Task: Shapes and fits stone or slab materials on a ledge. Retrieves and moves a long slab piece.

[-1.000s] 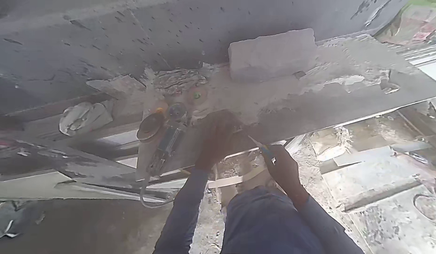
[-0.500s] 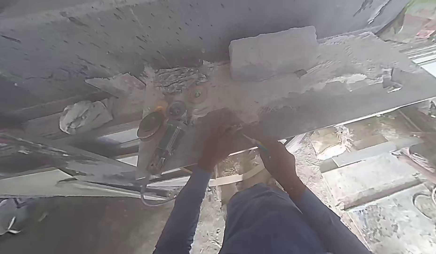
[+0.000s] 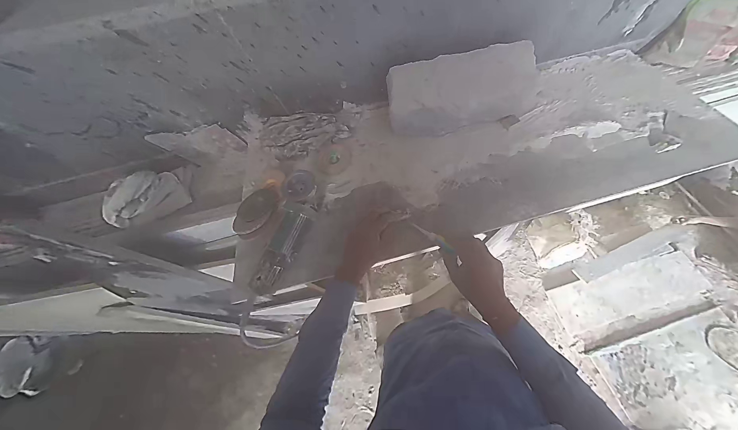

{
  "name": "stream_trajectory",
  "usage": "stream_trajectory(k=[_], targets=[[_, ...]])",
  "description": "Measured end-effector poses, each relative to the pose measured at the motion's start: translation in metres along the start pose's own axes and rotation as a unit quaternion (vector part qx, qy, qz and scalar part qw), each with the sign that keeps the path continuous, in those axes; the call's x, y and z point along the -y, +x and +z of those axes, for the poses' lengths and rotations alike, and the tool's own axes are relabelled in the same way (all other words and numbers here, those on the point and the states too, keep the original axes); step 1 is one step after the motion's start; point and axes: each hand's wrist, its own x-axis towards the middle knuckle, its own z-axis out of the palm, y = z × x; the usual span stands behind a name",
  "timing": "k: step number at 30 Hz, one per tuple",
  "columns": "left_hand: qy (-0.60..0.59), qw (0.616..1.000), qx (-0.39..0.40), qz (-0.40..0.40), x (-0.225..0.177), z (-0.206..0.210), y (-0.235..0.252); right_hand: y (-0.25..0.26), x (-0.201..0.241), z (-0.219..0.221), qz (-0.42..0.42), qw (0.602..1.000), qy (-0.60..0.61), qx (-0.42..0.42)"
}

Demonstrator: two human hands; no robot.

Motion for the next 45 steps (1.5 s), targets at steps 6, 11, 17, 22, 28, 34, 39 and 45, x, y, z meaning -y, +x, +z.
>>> stream_trajectory(k=[6, 11, 17, 22, 28, 34, 39, 45], targets=[[-0.023, 1.000, -0.003, -0.009, 0.000, 0.002, 0.003, -0.001, -0.003, 0.002, 0.000, 1.000, 0.001, -0.004], [-0.160, 0.977, -0.022, -0.137, -0.009, -0.014, 0.005, -0.002, -0.003, -0.003, 0.032, 0.998, 0.038, 0.027], [-0.201, 0.911, 0.097, -0.346, -0.026, -0.047, 0.030, -0.007, -0.007, -0.007, 0.064, 0.992, 0.103, 0.037], [-0.221, 0.887, 0.142, -0.380, -0.024, -0.051, 0.038, -0.009, -0.011, -0.006, 0.073, 0.986, 0.148, 0.032], [-0.229, 0.884, 0.146, -0.381, -0.029, -0.050, 0.037, -0.013, -0.017, -0.004, 0.068, 0.986, 0.155, 0.013], [-0.243, 0.907, 0.135, -0.317, -0.022, -0.046, 0.028, -0.014, -0.021, 0.002, 0.054, 0.986, 0.159, -0.011], [-0.091, 0.970, 0.120, -0.188, -0.016, -0.038, 0.028, -0.014, -0.020, 0.000, 0.061, 0.986, 0.155, -0.001], [-0.051, 0.984, 0.128, -0.109, -0.012, -0.042, 0.027, -0.015, -0.021, -0.005, 0.066, 0.986, 0.155, -0.001]])
